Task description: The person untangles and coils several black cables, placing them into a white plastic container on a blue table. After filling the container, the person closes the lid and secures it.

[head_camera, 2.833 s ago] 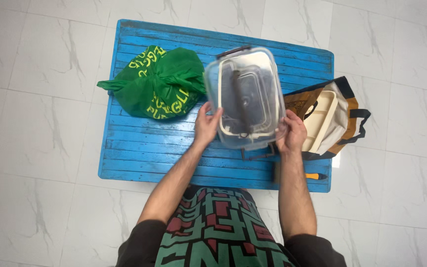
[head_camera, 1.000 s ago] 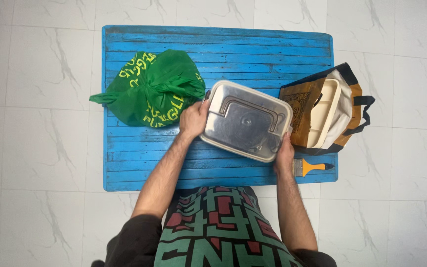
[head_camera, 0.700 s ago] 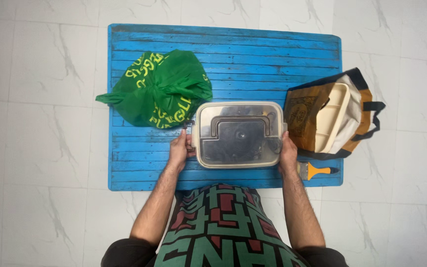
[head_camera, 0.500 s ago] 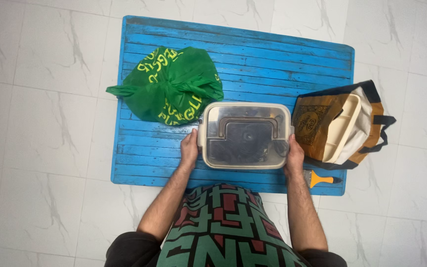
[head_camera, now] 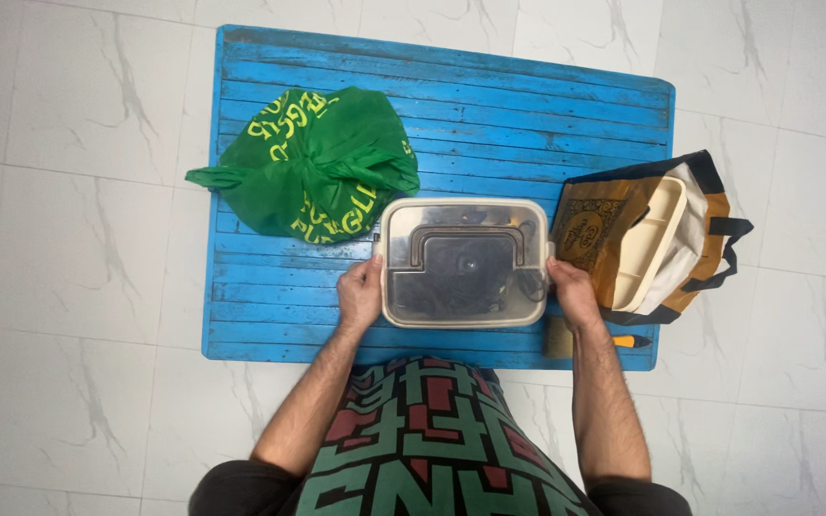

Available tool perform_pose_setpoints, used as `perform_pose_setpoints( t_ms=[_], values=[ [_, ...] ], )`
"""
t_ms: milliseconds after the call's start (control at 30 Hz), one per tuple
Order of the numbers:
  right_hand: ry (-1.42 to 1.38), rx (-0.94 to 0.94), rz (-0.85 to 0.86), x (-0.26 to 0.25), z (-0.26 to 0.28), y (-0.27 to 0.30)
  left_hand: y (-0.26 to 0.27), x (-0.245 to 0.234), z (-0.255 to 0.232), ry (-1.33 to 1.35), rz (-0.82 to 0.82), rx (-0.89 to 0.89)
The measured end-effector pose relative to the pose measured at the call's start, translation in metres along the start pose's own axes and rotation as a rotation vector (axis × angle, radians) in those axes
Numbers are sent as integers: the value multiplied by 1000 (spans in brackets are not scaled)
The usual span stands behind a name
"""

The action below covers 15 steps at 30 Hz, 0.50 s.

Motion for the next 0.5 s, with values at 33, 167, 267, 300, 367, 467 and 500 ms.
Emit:
perform_pose_setpoints(
  t_ms=[33,167,267,300,367,467,500],
  values=[
    [-18,18,56,2,0,-2,-3,4,10,70,60,-100],
    [-64,47,89,2,-6,-5,-11,7,31,312,216,-274],
    [-28,85,74,1,-7,-4,-13,8,35,338,277,-395],
    [-34,80,78,1,-6,-3,-13,6,35,344,261,-377],
    [-6,85,64,1,4,-1,-13,7,30,360,227,-337],
    [100,83,-16,4,29,4,-22,12,19,286,230,-262],
    [143,68,-64,3,38,8,-25,16,18,270,224,-295]
  ],
)
Point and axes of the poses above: each hand's wrist, its own y-axis away from the middle knuckle, its own x-axis out of the palm, z = x × y, the point moved 5 cm from there along -y, towards the middle knuckle, and after that the axes turned 1 degree about -y, right-handed, at the moved point
